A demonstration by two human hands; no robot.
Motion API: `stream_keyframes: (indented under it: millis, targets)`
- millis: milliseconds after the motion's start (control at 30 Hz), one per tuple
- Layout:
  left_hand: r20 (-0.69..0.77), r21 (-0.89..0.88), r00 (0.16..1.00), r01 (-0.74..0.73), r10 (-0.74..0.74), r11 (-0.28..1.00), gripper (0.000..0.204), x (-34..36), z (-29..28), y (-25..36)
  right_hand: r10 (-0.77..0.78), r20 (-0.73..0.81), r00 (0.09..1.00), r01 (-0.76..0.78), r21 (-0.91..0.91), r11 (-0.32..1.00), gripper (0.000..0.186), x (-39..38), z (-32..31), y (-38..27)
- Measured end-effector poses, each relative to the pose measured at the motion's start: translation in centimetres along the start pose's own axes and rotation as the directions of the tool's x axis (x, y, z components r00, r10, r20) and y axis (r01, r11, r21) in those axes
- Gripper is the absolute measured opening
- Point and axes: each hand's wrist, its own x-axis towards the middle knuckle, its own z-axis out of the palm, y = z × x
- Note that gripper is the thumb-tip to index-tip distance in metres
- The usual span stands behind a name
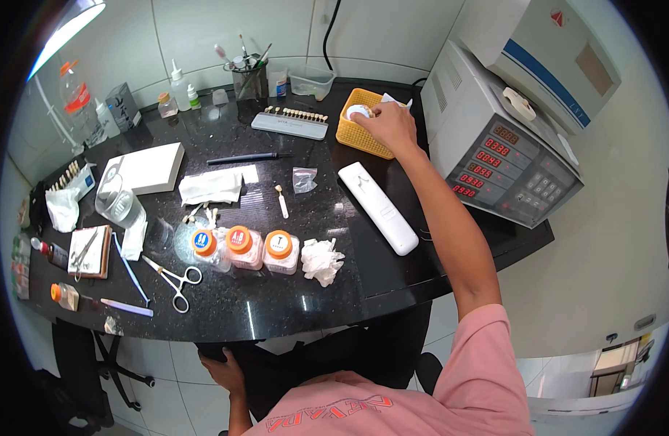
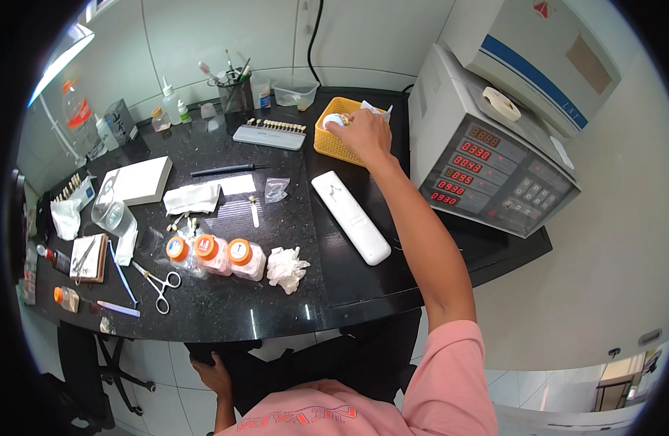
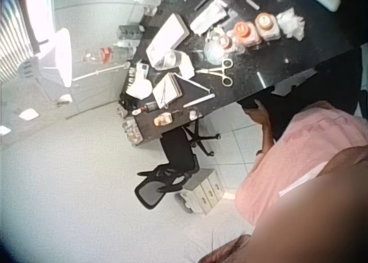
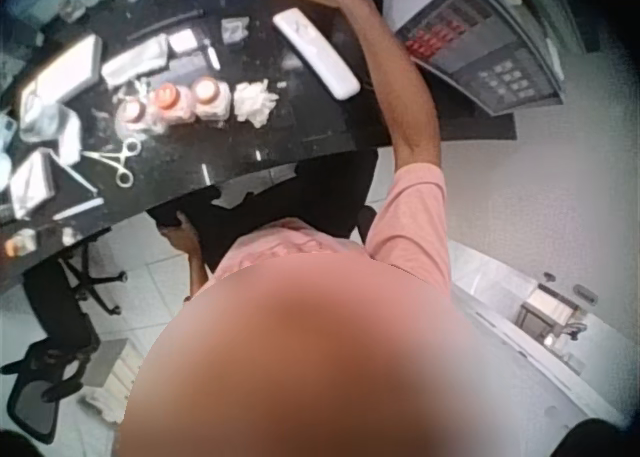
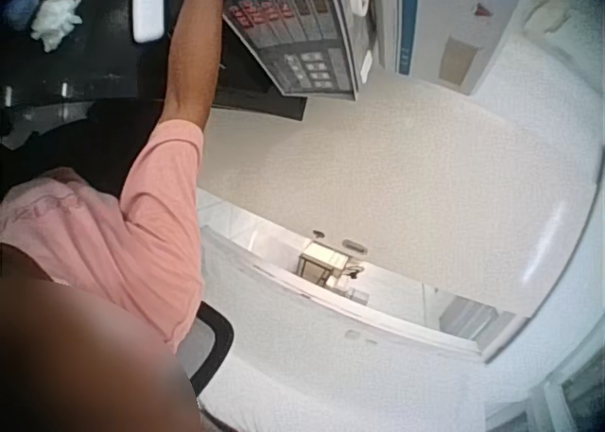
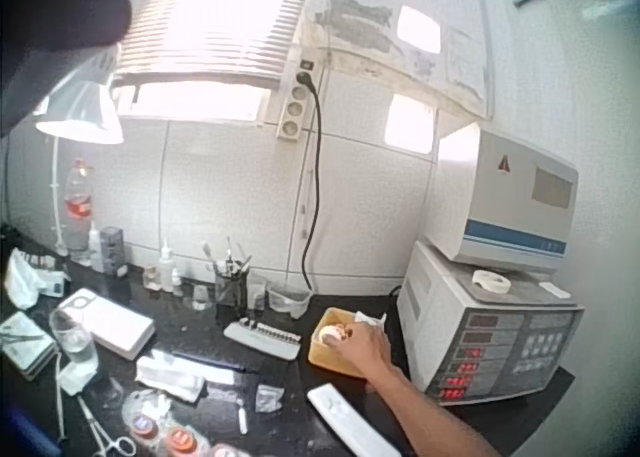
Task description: The recorder examines, fits together, and reviews documentation for dental cast models at a laboratory workbench.
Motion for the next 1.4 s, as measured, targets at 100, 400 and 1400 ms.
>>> stream_keyframes:
  millis: [100, 400, 1400]
  targets:
    - [0.024, -0.059, 0.999, 0.028, -0.027, 0.998, 0.071, 0.1, -0.5, -0.7, -0.114, -0.183, 0.976, 0.132, 0.088, 0.987, 0.048, -1.2, 0.0, -0.4]
    - [0.101, -0.327, 0.834, -0.487, 0.542, 0.81, 0.048, -4.7, -6.4, 6.1, -0.294, -0.424, 0.856, 0.465, 0.387, 0.796, 0.045, -8.4, -5.0, -1.7]
    - [0.572, -0.643, 0.371, 0.756, 0.732, 0.12, 0.044, -9.5, -7.4, 40.1, -0.338, 0.002, 0.941, 0.324, 0.289, 0.901, 0.061, -23.5, -11.5, 0.0]
